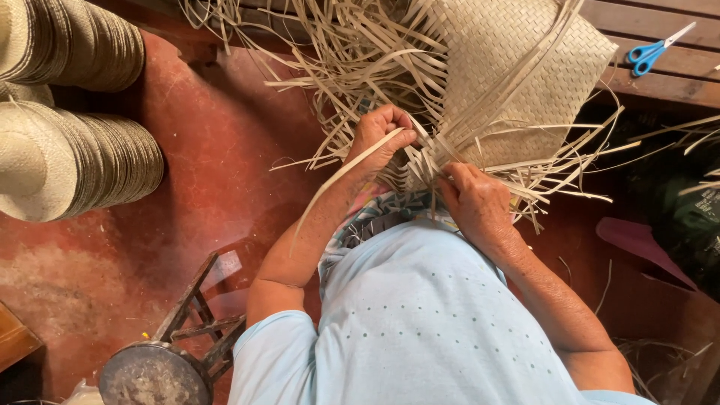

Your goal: Weaving a hat using dried plant fibers on a wooden workbench.

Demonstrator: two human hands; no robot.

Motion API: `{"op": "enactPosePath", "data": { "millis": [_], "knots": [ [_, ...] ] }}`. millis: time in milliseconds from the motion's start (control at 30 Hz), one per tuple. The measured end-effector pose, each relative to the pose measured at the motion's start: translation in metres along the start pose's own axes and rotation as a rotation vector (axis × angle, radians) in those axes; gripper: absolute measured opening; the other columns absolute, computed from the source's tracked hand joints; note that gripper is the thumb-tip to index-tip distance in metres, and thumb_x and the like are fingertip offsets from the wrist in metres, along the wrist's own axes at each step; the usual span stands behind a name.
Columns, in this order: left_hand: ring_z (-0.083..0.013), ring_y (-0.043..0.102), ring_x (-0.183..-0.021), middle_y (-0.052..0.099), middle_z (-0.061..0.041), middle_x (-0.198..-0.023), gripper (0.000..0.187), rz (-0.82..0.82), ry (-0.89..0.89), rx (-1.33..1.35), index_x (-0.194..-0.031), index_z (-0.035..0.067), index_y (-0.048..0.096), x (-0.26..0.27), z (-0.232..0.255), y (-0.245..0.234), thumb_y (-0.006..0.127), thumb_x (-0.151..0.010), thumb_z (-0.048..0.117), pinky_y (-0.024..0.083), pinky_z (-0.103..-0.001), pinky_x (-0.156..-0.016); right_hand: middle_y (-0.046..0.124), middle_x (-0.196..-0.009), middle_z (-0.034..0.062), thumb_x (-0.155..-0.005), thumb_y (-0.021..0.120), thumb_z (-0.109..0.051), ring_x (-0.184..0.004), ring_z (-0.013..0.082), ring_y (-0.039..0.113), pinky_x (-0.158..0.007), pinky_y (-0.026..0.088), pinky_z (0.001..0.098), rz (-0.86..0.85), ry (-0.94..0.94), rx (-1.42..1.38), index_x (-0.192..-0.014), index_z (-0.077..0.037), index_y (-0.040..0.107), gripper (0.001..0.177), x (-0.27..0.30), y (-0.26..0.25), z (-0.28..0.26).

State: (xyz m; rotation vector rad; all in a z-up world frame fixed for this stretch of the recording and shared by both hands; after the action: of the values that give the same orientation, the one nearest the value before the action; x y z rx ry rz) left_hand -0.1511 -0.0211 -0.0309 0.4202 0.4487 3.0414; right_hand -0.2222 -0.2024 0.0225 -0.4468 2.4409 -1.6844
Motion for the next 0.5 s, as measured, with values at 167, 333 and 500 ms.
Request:
{"op": "enactPosePath", "data": {
  "millis": [167,333,500],
  "knots": [
    [-0.0032,0.055,-0.058,0.063,-0.002,-0.061,0.017,-0.041,-0.049,0.051,-0.090,0.002,0.068,0.000,-0.007,0.004,0.080,-0.078,0.001,0.040,-0.013,-0.057,0.065,-0.087,0.0029,-0.092,0.072,-0.030,-0.079,0.0257,0.072,-0.069,0.058,0.0382,0.002,0.001,0.006,-0.108,-0.021,0.065,0.019,0.000,0.001,0.002],
    [-0.0029,0.057,-0.061,0.067,-0.004,-0.063,0.016,-0.055,-0.084,0.080,-0.088,0.003,0.070,0.009,0.005,0.014,0.083,-0.078,0.005,0.041,-0.013,-0.059,0.066,-0.087,0.0041,-0.093,0.072,-0.028,-0.079,0.0266,0.072,-0.068,0.058,0.0387,-0.003,0.015,-0.019,-0.108,-0.020,0.065,0.019,0.000,0.003,0.003],
    [-0.0049,0.062,-0.064,0.071,-0.007,-0.069,0.020,-0.017,-0.064,0.051,-0.087,0.004,0.074,0.002,-0.007,0.004,0.088,-0.074,0.007,0.046,-0.015,-0.061,0.065,-0.086,0.0034,-0.092,0.072,-0.028,-0.078,0.0259,0.072,-0.068,0.058,0.0385,0.012,0.000,0.015,-0.109,-0.020,0.064,0.020,0.000,0.001,0.001]
  ]
}}
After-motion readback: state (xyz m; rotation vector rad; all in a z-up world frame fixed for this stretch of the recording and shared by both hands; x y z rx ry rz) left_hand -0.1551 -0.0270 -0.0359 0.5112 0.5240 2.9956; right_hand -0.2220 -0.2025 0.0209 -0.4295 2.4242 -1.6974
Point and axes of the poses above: each hand's wrist, its own x-axis away from the middle knuckle, its own y-axis out of the palm, z = x × y, the point moved 7 cm from there along -x, towards the middle knuckle
